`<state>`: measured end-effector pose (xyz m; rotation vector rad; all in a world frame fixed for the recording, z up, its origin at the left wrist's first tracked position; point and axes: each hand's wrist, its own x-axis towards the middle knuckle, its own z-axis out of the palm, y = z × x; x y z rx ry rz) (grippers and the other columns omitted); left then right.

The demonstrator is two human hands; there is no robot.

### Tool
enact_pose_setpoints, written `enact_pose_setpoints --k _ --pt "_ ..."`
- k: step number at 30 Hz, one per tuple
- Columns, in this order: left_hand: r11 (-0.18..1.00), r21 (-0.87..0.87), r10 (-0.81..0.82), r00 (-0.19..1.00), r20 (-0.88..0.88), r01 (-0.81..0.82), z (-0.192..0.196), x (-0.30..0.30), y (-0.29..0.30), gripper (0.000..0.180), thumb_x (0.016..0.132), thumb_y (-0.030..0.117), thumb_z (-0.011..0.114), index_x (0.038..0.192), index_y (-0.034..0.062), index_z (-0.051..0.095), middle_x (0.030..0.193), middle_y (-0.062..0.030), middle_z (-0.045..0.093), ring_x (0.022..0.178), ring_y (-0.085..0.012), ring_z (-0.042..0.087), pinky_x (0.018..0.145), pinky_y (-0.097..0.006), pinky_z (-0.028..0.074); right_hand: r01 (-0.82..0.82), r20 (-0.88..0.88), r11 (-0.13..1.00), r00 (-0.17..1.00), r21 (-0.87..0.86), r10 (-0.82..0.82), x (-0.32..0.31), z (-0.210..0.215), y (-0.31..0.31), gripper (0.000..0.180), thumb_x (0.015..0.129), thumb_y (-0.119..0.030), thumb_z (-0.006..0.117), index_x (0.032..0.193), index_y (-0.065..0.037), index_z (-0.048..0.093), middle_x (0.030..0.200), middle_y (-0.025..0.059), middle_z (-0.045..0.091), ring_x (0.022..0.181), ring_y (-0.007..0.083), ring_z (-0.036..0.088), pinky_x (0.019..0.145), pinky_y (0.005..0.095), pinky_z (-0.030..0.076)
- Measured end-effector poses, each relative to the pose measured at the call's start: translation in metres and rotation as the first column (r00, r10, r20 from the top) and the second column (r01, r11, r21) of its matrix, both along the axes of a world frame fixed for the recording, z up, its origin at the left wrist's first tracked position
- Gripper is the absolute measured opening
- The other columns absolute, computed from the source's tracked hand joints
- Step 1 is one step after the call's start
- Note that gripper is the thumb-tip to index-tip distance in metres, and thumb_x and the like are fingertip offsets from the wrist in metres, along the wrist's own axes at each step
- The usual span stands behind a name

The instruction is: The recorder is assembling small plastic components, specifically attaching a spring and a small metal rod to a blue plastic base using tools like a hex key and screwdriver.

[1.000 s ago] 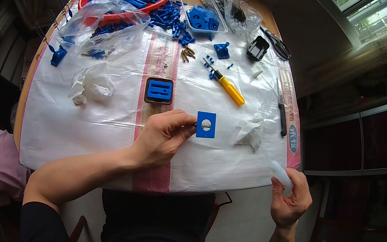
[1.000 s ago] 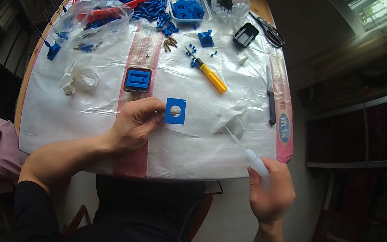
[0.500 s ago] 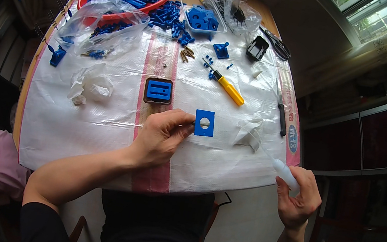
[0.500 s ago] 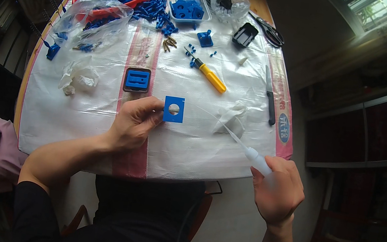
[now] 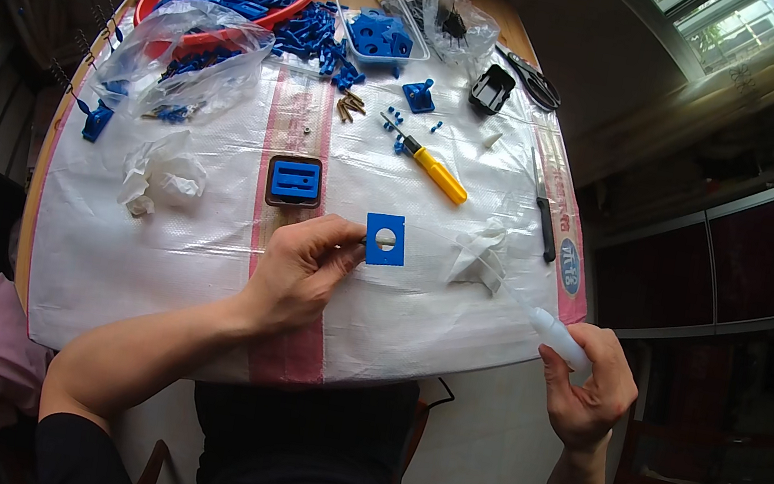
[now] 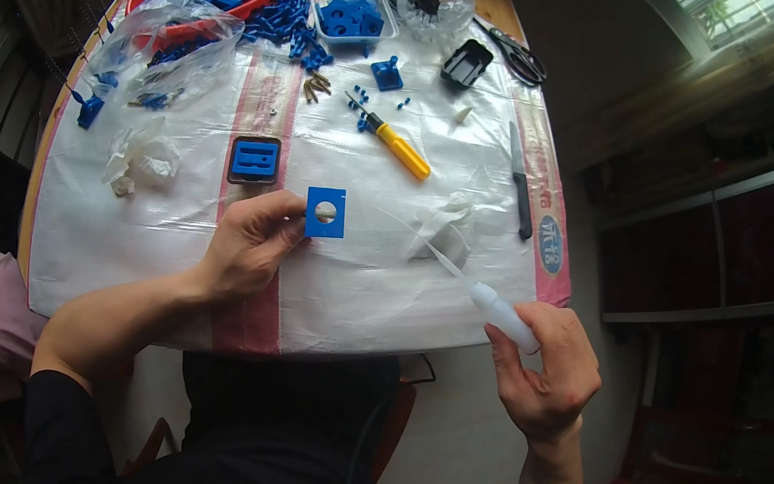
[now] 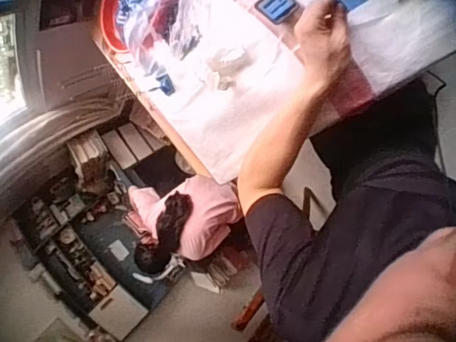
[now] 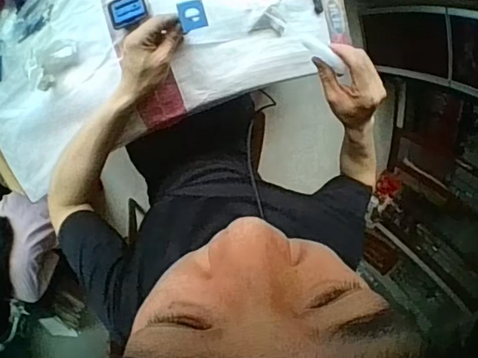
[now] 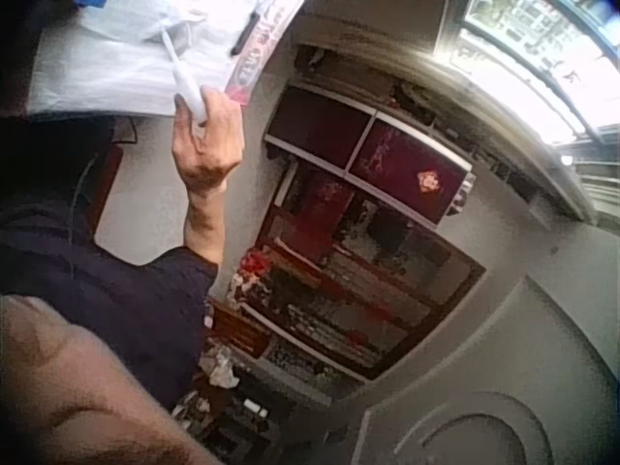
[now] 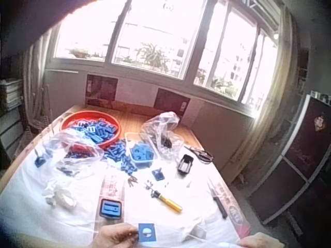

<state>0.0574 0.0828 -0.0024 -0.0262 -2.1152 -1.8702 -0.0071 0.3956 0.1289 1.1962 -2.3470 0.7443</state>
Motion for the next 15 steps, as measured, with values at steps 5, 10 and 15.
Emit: enact_pose_setpoints --k 5,10,15 --pt "1.0 -0.006 -0.004 1.0 0.003 0.004 0.0012 0.0004 -0.0003 0.013 0.102 0.002 0.066 0.113 -0.0029 0.071 0.091 -0.0085 0.068 0.084 -0.0142 0.063 0.077 -0.029 0.051 -0.008 -0.003 1.0 1.0 0.009 0.008 -0.0019 -0.0004 -0.0008 0.028 0.077 0.003 0.087 0.1 0.002 0.07 0.086 0.013 0.07 0.073 0.0266 0.067 0.065 0.0341 0.054" --pt "1.0 0.008 0.002 1.0 -0.003 -0.002 0.0008 0.0006 0.0004 0.014 0.102 0.003 0.067 0.114 -0.0022 0.072 0.092 -0.0082 0.068 0.083 -0.0143 0.062 0.077 -0.029 0.051 0.005 0.017 1.0 1.0 0.001 -0.005 -0.0007 -0.0015 -0.0014 0.028 0.077 0.003 0.087 0.1 0.002 0.07 0.086 0.013 0.07 0.073 0.0268 0.067 0.065 0.0345 0.054" --pt "1.0 0.03 -0.008 1.0 -0.024 0.009 0.0051 0.0002 0.002 0.016 0.102 0.003 0.068 0.116 -0.0009 0.073 0.093 -0.0082 0.069 0.083 -0.0141 0.062 0.076 -0.029 0.05 0.0 0.014 1.0 1.0 -0.005 0.0 -0.0001 -0.0024 -0.001 0.026 0.079 0.003 0.086 0.1 0.002 0.07 0.086 0.0131 0.07 0.073 0.0272 0.067 0.066 0.035 0.054"
